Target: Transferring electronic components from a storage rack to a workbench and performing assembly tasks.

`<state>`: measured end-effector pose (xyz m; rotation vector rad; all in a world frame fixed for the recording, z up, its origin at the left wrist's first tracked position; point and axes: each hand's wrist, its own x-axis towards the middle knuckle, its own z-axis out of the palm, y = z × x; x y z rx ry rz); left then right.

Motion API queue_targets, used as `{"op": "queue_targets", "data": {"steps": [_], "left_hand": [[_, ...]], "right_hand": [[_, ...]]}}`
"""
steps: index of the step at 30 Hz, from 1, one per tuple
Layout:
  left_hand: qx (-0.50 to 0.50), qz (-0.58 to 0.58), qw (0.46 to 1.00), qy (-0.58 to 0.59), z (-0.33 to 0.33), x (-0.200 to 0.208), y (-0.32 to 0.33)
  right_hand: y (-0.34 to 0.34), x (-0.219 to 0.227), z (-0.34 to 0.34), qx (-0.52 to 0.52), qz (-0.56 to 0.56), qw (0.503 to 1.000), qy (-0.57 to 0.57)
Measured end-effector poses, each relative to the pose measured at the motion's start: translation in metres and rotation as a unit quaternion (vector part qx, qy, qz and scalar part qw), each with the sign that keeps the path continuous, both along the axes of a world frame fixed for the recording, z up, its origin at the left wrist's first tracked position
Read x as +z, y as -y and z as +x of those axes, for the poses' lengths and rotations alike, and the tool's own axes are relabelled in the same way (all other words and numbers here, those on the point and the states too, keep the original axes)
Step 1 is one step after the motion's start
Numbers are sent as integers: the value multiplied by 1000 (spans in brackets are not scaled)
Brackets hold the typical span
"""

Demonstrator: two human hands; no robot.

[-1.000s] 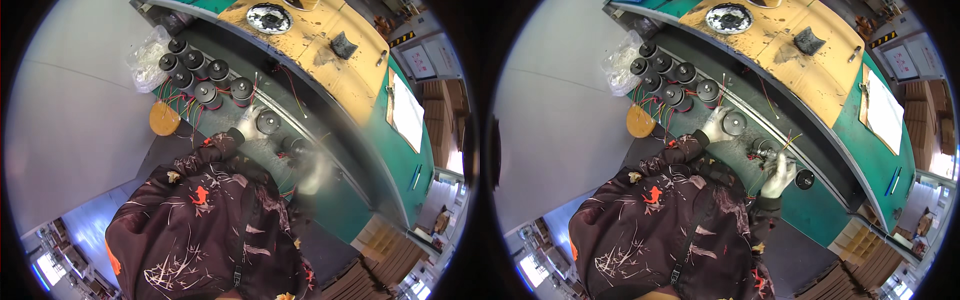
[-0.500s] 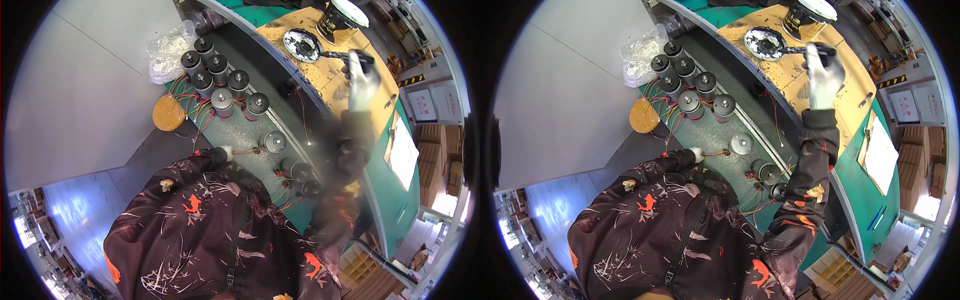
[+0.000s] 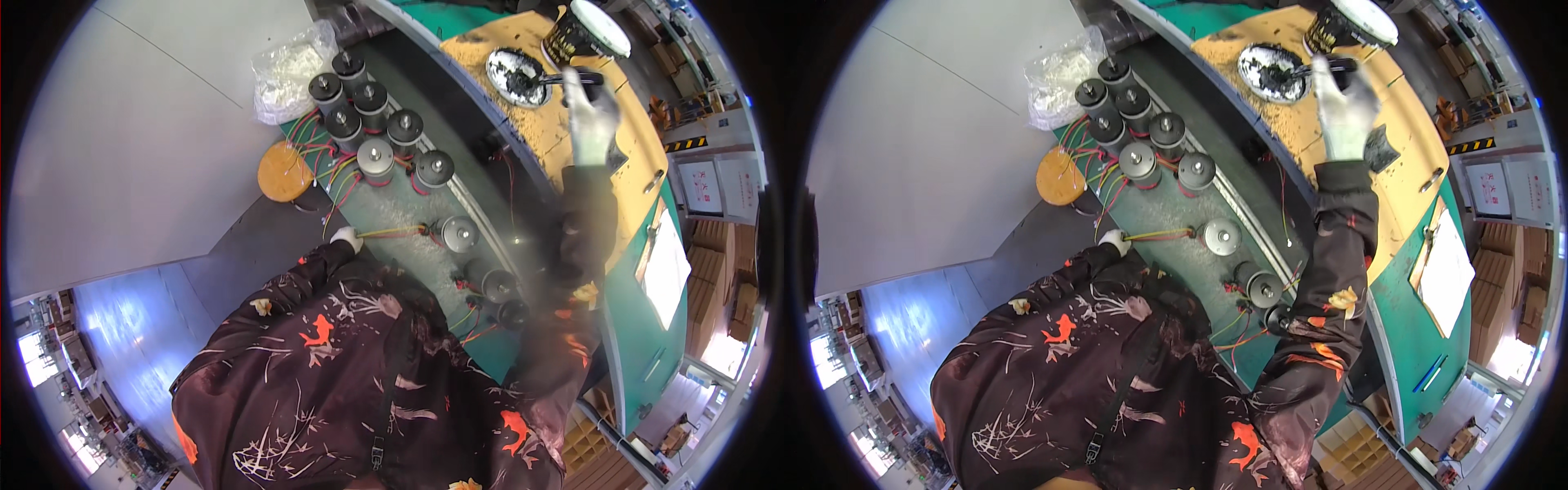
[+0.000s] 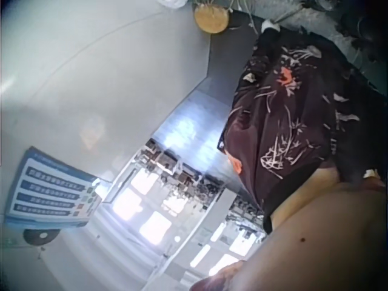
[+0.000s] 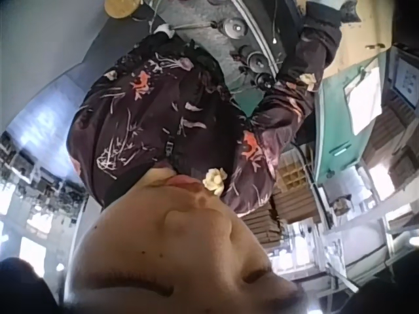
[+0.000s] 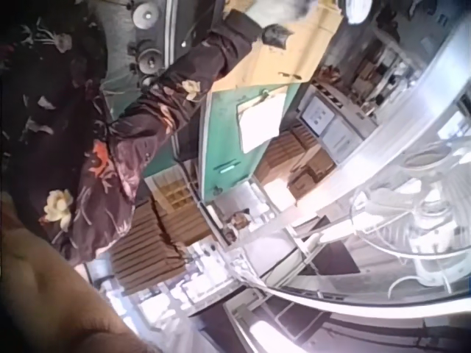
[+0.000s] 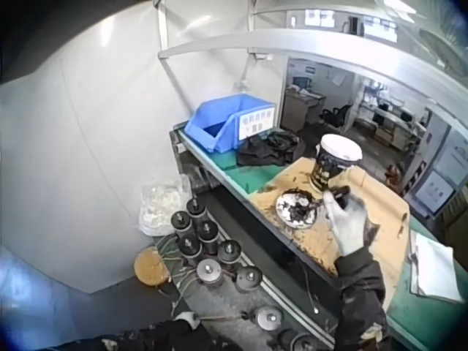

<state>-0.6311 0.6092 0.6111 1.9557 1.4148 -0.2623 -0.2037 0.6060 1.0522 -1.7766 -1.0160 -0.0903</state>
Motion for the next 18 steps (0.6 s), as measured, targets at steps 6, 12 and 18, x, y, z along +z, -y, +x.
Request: {"op": "queue_targets", "data": {"steps": [6,12,18], "left_hand": [[48,-62,997,0,-4,1,-7],[57,-77,995,-5,0,-5,-6],[69,-106,992,-7,-5,-7,-5]], "right_hand": [[93,-68,-74,42,17,995,-86],[133,-180,-102,-36,-88,973,-211],[136,-213,-104,-36,-100,951,-290]]}}
